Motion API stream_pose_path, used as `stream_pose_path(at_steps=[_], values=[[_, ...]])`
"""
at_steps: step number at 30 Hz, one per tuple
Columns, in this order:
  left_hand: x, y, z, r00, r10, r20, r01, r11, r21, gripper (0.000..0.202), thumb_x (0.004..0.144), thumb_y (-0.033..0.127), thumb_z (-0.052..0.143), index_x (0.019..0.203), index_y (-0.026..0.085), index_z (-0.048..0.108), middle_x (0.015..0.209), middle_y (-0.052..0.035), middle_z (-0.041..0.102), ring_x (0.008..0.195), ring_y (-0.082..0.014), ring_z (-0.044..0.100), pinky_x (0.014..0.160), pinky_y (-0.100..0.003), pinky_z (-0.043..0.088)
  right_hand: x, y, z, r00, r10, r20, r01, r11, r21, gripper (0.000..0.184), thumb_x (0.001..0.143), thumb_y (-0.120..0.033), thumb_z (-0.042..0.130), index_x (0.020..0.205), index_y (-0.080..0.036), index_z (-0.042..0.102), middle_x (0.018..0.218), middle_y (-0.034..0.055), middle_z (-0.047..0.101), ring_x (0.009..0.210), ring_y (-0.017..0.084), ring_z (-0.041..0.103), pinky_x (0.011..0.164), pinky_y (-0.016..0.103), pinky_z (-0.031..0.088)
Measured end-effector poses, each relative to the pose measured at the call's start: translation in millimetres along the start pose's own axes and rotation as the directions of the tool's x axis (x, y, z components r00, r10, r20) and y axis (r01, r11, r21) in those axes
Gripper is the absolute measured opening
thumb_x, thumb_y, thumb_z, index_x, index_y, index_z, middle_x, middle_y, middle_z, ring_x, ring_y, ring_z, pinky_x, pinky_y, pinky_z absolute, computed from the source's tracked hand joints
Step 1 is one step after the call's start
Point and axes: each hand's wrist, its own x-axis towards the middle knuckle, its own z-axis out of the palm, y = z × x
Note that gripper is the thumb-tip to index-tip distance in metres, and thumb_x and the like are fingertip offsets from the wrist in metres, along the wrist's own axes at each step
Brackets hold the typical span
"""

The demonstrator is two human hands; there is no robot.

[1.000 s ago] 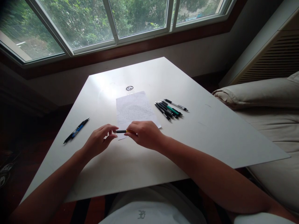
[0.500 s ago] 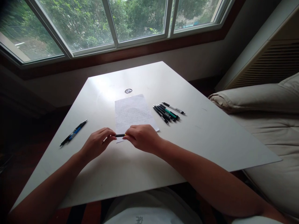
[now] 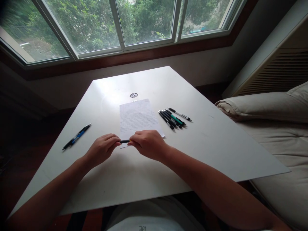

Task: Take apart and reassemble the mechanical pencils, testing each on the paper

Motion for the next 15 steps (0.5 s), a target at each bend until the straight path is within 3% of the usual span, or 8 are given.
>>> stream_pose_path(at_steps=[4, 7, 9, 11, 13, 15], values=[[-0.4, -0.4, -0.8, 0.999, 0.032, -0.029, -0.030, 0.998, 0.047, 0.015, 0.100, 0.026, 0.051, 0.097, 0.018, 0.062, 0.091, -0.0065, 0.068, 0.080, -0.0183, 0.060, 0.072, -0.031, 0.045, 1.3, -2.4, 0.2, 0.989, 0.135, 0.066, -0.148, 0.951, 0.273, 0.023, 0.095, -0.036, 0.061, 0.091, -0.020, 0.076, 0.080, 0.0040, 0.074, 0.069, 0.014, 0.062, 0.063, 0.026, 0.037], [-0.2, 0.1, -3.1, 0.998, 0.055, -0.025, -0.053, 0.996, 0.068, 0.014, 0.100, 0.024, 0.050, 0.096, 0.018, 0.062, 0.090, -0.0062, 0.068, 0.079, -0.0186, 0.060, 0.071, -0.031, 0.044, 5.4, 0.6, -2.6, 0.946, 0.235, 0.223, -0.318, 0.806, 0.499, 0.029, 0.093, -0.043, 0.062, 0.090, -0.019, 0.077, 0.072, 0.0031, 0.072, 0.059, 0.013, 0.059, 0.057, 0.025, 0.039], [0.0, 0.2, -5.0, 0.999, 0.031, -0.042, -0.029, 0.999, 0.046, 0.013, 0.100, 0.024, 0.049, 0.095, 0.018, 0.060, 0.090, -0.0059, 0.067, 0.079, -0.0183, 0.059, 0.071, -0.031, 0.044, 9.0, 4.6, -8.6, 0.896, 0.253, 0.366, -0.440, 0.621, 0.649, 0.036, 0.091, -0.050, 0.062, 0.102, -0.018, 0.074, 0.074, 0.0038, 0.072, 0.052, 0.011, 0.057, 0.049, 0.023, 0.036], [0.2, -0.2, -6.4, 0.996, -0.024, -0.081, 0.023, 1.000, -0.009, 0.015, 0.100, 0.023, 0.047, 0.094, 0.017, 0.059, 0.089, -0.0058, 0.066, 0.077, -0.0173, 0.058, 0.069, -0.030, 0.044, 12.2, 8.6, -17.2, 0.872, 0.224, 0.434, -0.489, 0.380, 0.785, 0.048, 0.092, -0.056, 0.059, 0.118, -0.017, 0.067, 0.087, 0.0085, 0.074, 0.054, 0.012, 0.060, 0.044, 0.021, 0.030], [0.1, -0.8, -6.8, 0.990, -0.080, -0.120, 0.070, 0.994, -0.082, 0.019, 0.101, 0.024, 0.044, 0.092, 0.017, 0.058, 0.089, -0.0062, 0.064, 0.077, -0.0165, 0.058, 0.068, -0.029, 0.045, 14.2, 11.2, -25.6, 0.886, 0.206, 0.416, -0.451, 0.166, 0.877, 0.054, 0.094, -0.058, 0.052, 0.124, -0.016, 0.063, 0.102, 0.0139, 0.074, 0.064, 0.014, 0.065, 0.042, 0.020, 0.027], [-0.4, -1.0, -6.0, 0.984, -0.109, -0.144, 0.088, 0.985, -0.148, 0.021, 0.102, 0.024, 0.042, 0.091, 0.018, 0.058, 0.090, -0.0068, 0.063, 0.078, -0.0164, 0.058, 0.070, -0.029, 0.046, 14.9, 11.8, -30.6, 0.900, 0.203, 0.386, -0.400, 0.035, 0.916, 0.053, 0.095, -0.058, 0.049, 0.122, -0.015, 0.065, 0.108, 0.0158, 0.072, 0.074, 0.017, 0.067, 0.042, 0.020, 0.027]])
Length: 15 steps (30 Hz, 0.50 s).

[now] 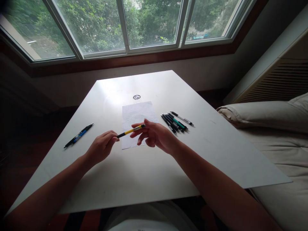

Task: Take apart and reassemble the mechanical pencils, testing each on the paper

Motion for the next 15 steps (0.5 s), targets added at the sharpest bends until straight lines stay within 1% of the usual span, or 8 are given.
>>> stream_pose_path(at_steps=[2, 6, 9, 11, 13, 15], values=[[-0.9, 0.1, 1.7, 1.000, -0.001, -0.009, 0.001, 0.999, -0.035, 0.020, 0.102, 0.024, 0.042, 0.092, 0.018, 0.057, 0.091, -0.0073, 0.063, 0.079, -0.0169, 0.059, 0.071, -0.029, 0.047, -0.5, -0.1, 0.7, 1.000, -0.005, 0.001, 0.005, 0.998, 0.055, 0.049, 0.094, -0.056, 0.053, 0.119, -0.016, 0.067, 0.103, 0.0146, 0.072, 0.077, 0.018, 0.067, 0.043, 0.020, 0.028], [-2.5, 1.4, 6.4, 1.000, 0.025, 0.001, -0.025, 0.999, -0.028, 0.017, 0.101, 0.024, 0.043, 0.094, 0.018, 0.058, 0.091, -0.0078, 0.063, 0.080, -0.0174, 0.059, 0.070, -0.029, 0.048, 1.3, 8.2, 4.2, 0.999, -0.018, -0.051, 0.020, 0.999, 0.026, 0.043, 0.092, -0.054, 0.056, 0.111, -0.018, 0.068, 0.089, 0.0109, 0.070, 0.073, 0.019, 0.065, 0.044, 0.022, 0.030], [-3.0, 3.3, 9.8, 0.999, 0.040, 0.019, -0.040, 0.999, -0.015, 0.018, 0.101, 0.024, 0.043, 0.095, 0.018, 0.058, 0.090, -0.0080, 0.063, 0.080, -0.0177, 0.059, 0.070, -0.030, 0.049, 2.8, 13.6, 7.1, 0.991, -0.068, -0.113, 0.072, 0.997, 0.023, 0.053, 0.092, -0.063, 0.049, 0.111, -0.017, 0.068, 0.085, 0.0102, 0.067, 0.072, 0.019, 0.064, 0.044, 0.022, 0.030], [-3.5, 4.8, 11.9, 0.998, 0.046, 0.032, -0.045, 0.999, -0.006, 0.017, 0.101, 0.024, 0.043, 0.096, 0.019, 0.058, 0.090, -0.0080, 0.063, 0.080, -0.0179, 0.059, 0.070, -0.030, 0.049, 2.8, 15.0, 9.1, 0.987, -0.108, -0.117, 0.114, 0.993, 0.042, 0.060, 0.093, -0.067, 0.044, 0.111, -0.016, 0.067, 0.084, 0.0093, 0.065, 0.070, 0.019, 0.064, 0.043, 0.022, 0.031], [-4.0, 5.8, 13.9, 0.997, 0.052, 0.048, -0.052, 0.999, 0.007, 0.016, 0.101, 0.023, 0.044, 0.095, 0.018, 0.058, 0.089, -0.0076, 0.063, 0.080, -0.0179, 0.059, 0.071, -0.030, 0.049, 2.2, 15.0, 10.9, 0.989, -0.120, -0.088, 0.126, 0.990, 0.068, 0.055, 0.093, -0.065, 0.046, 0.109, -0.017, 0.067, 0.080, 0.0064, 0.062, 0.069, 0.018, 0.064, 0.043, 0.022, 0.031], [-4.3, 6.1, 15.4, 0.996, 0.058, 0.066, -0.060, 0.998, 0.024, 0.016, 0.100, 0.023, 0.045, 0.093, 0.018, 0.058, 0.088, -0.0074, 0.063, 0.079, -0.0177, 0.059, 0.072, -0.031, 0.048, 1.8, 15.3, 11.5, 0.993, -0.102, -0.067, 0.107, 0.991, 0.077, 0.044, 0.093, -0.058, 0.053, 0.105, -0.018, 0.067, 0.076, 0.0033, 0.058, 0.069, 0.017, 0.064, 0.044, 0.021, 0.031]])
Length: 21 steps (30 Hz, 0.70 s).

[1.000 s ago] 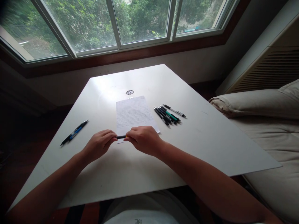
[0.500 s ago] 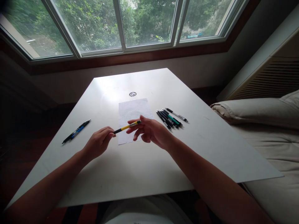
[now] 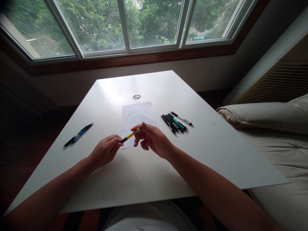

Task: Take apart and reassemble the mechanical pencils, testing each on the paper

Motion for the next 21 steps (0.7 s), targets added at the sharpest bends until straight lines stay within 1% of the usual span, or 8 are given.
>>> stream_pose_path(at_steps=[3, 6, 8, 9, 11, 13, 17, 21], values=[[0.4, 0.0, 1.0, 1.000, 0.007, 0.015, -0.007, 1.000, 0.013, 0.016, 0.100, 0.023, 0.045, 0.091, 0.018, 0.057, 0.089, -0.0075, 0.064, 0.079, -0.0175, 0.058, 0.072, -0.031, 0.048, 0.8, 4.5, -1.5, 1.000, 0.011, -0.010, -0.011, 1.000, -0.021, 0.042, 0.092, -0.058, 0.054, 0.104, -0.019, 0.066, 0.075, 0.0019, 0.056, 0.068, 0.016, 0.064, 0.044, 0.020, 0.032], [0.9, 1.2, 0.2, 1.000, 0.011, 0.000, -0.011, 1.000, 0.009, 0.016, 0.100, 0.023, 0.045, 0.091, 0.018, 0.058, 0.087, -0.0070, 0.064, 0.078, -0.0174, 0.058, 0.071, -0.030, 0.048, 1.8, 15.3, -2.5, 0.996, -0.074, 0.052, 0.078, 0.995, -0.070, 0.070, 0.086, -0.078, 0.044, 0.113, -0.016, 0.064, 0.077, 0.0039, 0.058, 0.068, 0.018, 0.064, 0.043, 0.021, 0.035], [1.1, 2.6, -0.7, 0.999, 0.032, 0.002, -0.032, 0.999, 0.018, 0.016, 0.100, 0.024, 0.047, 0.092, 0.018, 0.059, 0.087, -0.0069, 0.065, 0.078, -0.0178, 0.060, 0.071, -0.031, 0.048, 1.7, 23.5, -0.6, 0.987, -0.095, 0.132, 0.118, 0.976, -0.185, 0.077, 0.080, -0.081, 0.050, 0.117, -0.015, 0.064, 0.078, 0.0049, 0.062, 0.066, 0.018, 0.065, 0.043, 0.022, 0.038], [1.2, 3.2, -1.1, 0.999, 0.049, 0.013, -0.049, 0.998, 0.030, 0.016, 0.100, 0.025, 0.048, 0.093, 0.019, 0.060, 0.087, -0.0069, 0.066, 0.079, -0.0182, 0.060, 0.072, -0.032, 0.049, 1.4, 26.9, 0.9, 0.986, -0.085, 0.145, 0.123, 0.953, -0.276, 0.071, 0.080, -0.076, 0.056, 0.114, -0.015, 0.065, 0.077, 0.0050, 0.064, 0.064, 0.017, 0.064, 0.043, 0.021, 0.038], [1.0, 3.5, -0.9, 0.997, 0.062, 0.037, -0.065, 0.995, 0.069, 0.015, 0.099, 0.028, 0.050, 0.099, 0.019, 0.063, 0.093, -0.0074, 0.069, 0.085, -0.0200, 0.062, 0.076, -0.034, 0.050, 1.3, 31.5, 3.6, 0.992, -0.083, 0.099, 0.119, 0.883, -0.455, 0.049, 0.086, -0.060, 0.063, 0.105, -0.015, 0.069, 0.074, 0.0043, 0.067, 0.060, 0.014, 0.061, 0.044, 0.021, 0.040], [0.5, 1.7, 0.6, 0.999, 0.022, 0.039, -0.027, 0.991, 0.131, 0.020, 0.099, 0.032, 0.053, 0.112, 0.020, 0.062, 0.104, -0.0089, 0.070, 0.094, -0.0229, 0.064, 0.082, -0.038, 0.051, 2.5, 32.8, 3.3, 0.986, -0.169, -0.004, 0.138, 0.817, -0.559, 0.035, 0.091, -0.049, 0.061, 0.102, -0.016, 0.069, 0.073, 0.0040, 0.068, 0.060, 0.013, 0.059, 0.046, 0.022, 0.042], [-1.9, -8.2, 6.3, 0.994, -0.091, 0.056, 0.074, 0.966, 0.247, 0.041, 0.096, 0.040, 0.056, 0.133, 0.020, 0.055, 0.135, -0.0139, 0.059, 0.123, -0.0307, 0.055, 0.101, -0.049, 0.046, 9.3, 31.7, -8.7, 0.925, -0.325, -0.196, 0.139, 0.771, -0.621, 0.035, 0.091, -0.041, 0.059, 0.118, -0.018, 0.061, 0.084, 0.0052, 0.069, 0.067, 0.015, 0.061, 0.049, 0.024, 0.049], [-4.8, -16.5, 10.1, 0.981, -0.108, 0.162, 0.062, 0.963, 0.264, 0.045, 0.098, 0.043, 0.051, 0.137, 0.021, 0.054, 0.146, -0.0136, 0.051, 0.135, -0.0316, 0.046, 0.112, -0.053, 0.037, 16.2, 37.1, -19.3, 0.919, -0.318, -0.234, 0.077, 0.725, -0.685, 0.029, 0.086, -0.035, 0.062, 0.110, -0.018, 0.062, 0.091, 0.0063, 0.068, 0.070, 0.017, 0.063, 0.049, 0.025, 0.051]])
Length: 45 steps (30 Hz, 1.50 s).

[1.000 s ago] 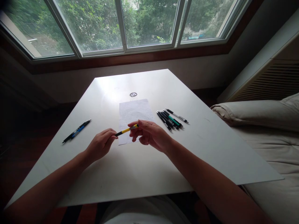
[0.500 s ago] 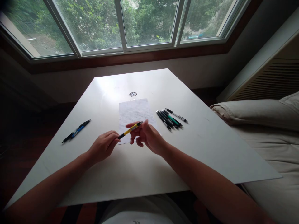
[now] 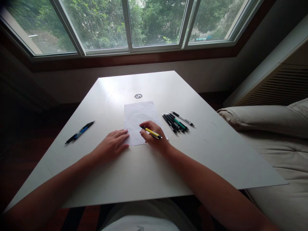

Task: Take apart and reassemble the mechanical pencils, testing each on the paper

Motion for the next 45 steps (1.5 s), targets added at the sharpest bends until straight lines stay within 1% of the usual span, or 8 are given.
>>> stream_pose_path(at_steps=[3, 6, 12, 19, 28, 33, 36, 45], values=[[-0.7, 0.2, 0.8, 1.000, 0.014, 0.025, -0.014, 1.000, -0.002, 0.045, 0.099, 0.044, 0.048, 0.139, 0.023, 0.053, 0.149, -0.0111, 0.049, 0.137, -0.0304, 0.045, 0.115, -0.053, 0.033, 0.2, 6.3, 8.1, 1.000, 0.010, 0.025, -0.009, 0.999, -0.052, 0.021, 0.085, -0.030, 0.059, 0.101, -0.018, 0.060, 0.083, 0.0044, 0.068, 0.067, 0.017, 0.064, 0.049, 0.024, 0.048], [-0.5, 2.6, 0.5, 1.000, 0.018, 0.023, -0.018, 1.000, 0.001, 0.045, 0.099, 0.043, 0.048, 0.139, 0.023, 0.053, 0.149, -0.0103, 0.049, 0.137, -0.0304, 0.044, 0.115, -0.054, 0.033, -1.0, 9.5, 17.7, 0.997, 0.021, 0.071, -0.016, 0.997, -0.073, 0.015, 0.085, -0.026, 0.056, 0.096, -0.018, 0.060, 0.073, 0.0015, 0.066, 0.061, 0.015, 0.064, 0.052, 0.024, 0.047], [-0.5, 2.6, 1.8, 1.000, 0.025, 0.003, -0.025, 1.000, -0.005, 0.042, 0.098, 0.042, 0.049, 0.135, 0.023, 0.056, 0.146, -0.0111, 0.051, 0.136, -0.0296, 0.046, 0.114, -0.052, 0.035, -0.5, 12.9, 24.5, 0.990, 0.061, 0.124, -0.049, 0.994, -0.101, 0.012, 0.084, -0.023, 0.054, 0.090, -0.018, 0.063, 0.060, -0.0020, 0.063, 0.055, 0.016, 0.064, 0.055, 0.025, 0.046], [-1.4, 1.1, 3.1, 1.000, 0.016, -0.015, -0.017, 0.999, -0.032, 0.042, 0.098, 0.042, 0.050, 0.135, 0.024, 0.056, 0.147, -0.0104, 0.051, 0.136, -0.0290, 0.045, 0.115, -0.052, 0.033, 2.0, 16.4, 25.9, 0.991, 0.043, 0.130, -0.023, 0.988, -0.152, 0.015, 0.085, -0.025, 0.055, 0.093, -0.018, 0.065, 0.062, -0.0011, 0.066, 0.057, 0.016, 0.063, 0.056, 0.025, 0.046], [-1.0, 2.0, 2.2, 1.000, 0.014, 0.006, -0.014, 1.000, -0.023, 0.042, 0.098, 0.042, 0.049, 0.134, 0.022, 0.056, 0.146, -0.0117, 0.051, 0.137, -0.0300, 0.044, 0.115, -0.053, 0.034, 3.0, 17.0, 26.6, 0.990, 0.010, 0.142, 0.018, 0.981, -0.194, 0.016, 0.083, -0.024, 0.055, 0.092, -0.019, 0.068, 0.062, -0.0013, 0.064, 0.056, 0.015, 0.059, 0.056, 0.025, 0.044], [-0.9, 1.6, 2.4, 1.000, 0.025, 0.001, -0.025, 1.000, -0.019, 0.042, 0.098, 0.041, 0.051, 0.135, 0.022, 0.056, 0.146, -0.0121, 0.051, 0.136, -0.0299, 0.045, 0.114, -0.053, 0.034, 2.0, 16.9, 25.9, 0.992, 0.032, 0.125, -0.010, 0.985, -0.173, 0.016, 0.083, -0.022, 0.054, 0.092, -0.018, 0.067, 0.062, -0.0009, 0.065, 0.056, 0.015, 0.061, 0.056, 0.025, 0.044], [-0.6, 1.7, 2.4, 1.000, 0.024, 0.001, -0.024, 1.000, -0.020, 0.042, 0.098, 0.041, 0.051, 0.134, 0.022, 0.056, 0.146, -0.0120, 0.052, 0.136, -0.0300, 0.045, 0.115, -0.053, 0.034, 1.3, 16.0, 25.9, 0.992, 0.020, 0.121, 0.001, 0.985, -0.173, 0.016, 0.083, -0.022, 0.054, 0.091, -0.018, 0.067, 0.061, -0.0014, 0.064, 0.055, 0.015, 0.061, 0.055, 0.025, 0.044], [0.3, 3.5, -0.5, 0.999, -0.001, 0.037, 0.002, 1.000, -0.015, 0.043, 0.099, 0.043, 0.047, 0.136, 0.023, 0.055, 0.148, -0.0102, 0.050, 0.137, -0.0302, 0.044, 0.116, -0.052, 0.032, 0.4, 16.3, 26.8, 0.995, 0.043, 0.086, -0.030, 0.988, -0.148, 0.013, 0.084, -0.023, 0.055, 0.088, -0.019, 0.066, 0.060, -0.0018, 0.064, 0.054, 0.015, 0.063, 0.053, 0.023, 0.045]])
